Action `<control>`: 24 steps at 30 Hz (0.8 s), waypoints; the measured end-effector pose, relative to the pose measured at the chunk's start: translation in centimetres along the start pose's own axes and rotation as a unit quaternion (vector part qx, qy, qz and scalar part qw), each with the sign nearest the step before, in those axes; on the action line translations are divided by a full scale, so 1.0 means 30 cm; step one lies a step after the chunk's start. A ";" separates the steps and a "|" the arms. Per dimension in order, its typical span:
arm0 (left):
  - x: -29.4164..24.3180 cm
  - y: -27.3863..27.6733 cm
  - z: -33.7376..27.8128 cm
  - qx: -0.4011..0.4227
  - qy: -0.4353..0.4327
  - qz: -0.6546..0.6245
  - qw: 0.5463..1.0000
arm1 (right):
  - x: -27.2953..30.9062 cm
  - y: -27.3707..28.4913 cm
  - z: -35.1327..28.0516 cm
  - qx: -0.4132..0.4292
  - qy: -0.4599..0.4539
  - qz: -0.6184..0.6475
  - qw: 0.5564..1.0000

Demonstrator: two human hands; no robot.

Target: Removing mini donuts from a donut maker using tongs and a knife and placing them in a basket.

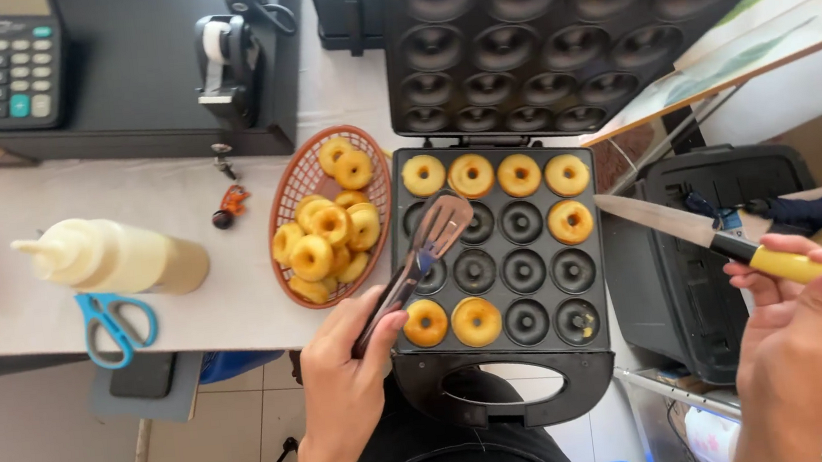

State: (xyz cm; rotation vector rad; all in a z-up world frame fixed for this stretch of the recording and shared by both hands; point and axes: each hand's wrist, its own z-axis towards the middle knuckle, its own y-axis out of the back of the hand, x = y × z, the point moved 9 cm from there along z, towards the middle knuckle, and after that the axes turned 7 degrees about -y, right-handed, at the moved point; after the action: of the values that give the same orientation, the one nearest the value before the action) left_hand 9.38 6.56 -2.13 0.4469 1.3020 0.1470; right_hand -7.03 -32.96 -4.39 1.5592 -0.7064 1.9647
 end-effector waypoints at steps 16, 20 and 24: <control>-0.051 -0.245 0.038 0.097 -0.018 0.029 0.995 | -0.032 0.047 -0.030 -0.025 -0.055 0.031 0.998; -0.051 -0.273 0.046 0.115 -0.014 0.031 0.993 | -0.050 0.052 -0.031 -0.025 -0.060 0.044 0.997; -0.047 -0.305 0.047 0.135 -0.014 0.038 0.990 | -0.054 0.042 -0.031 -0.012 -0.054 0.059 0.997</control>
State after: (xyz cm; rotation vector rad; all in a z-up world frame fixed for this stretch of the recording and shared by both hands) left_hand 9.05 -2.56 -4.25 0.7271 1.2830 0.0279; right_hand -8.23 -33.35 -6.24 1.6527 -0.8814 1.9580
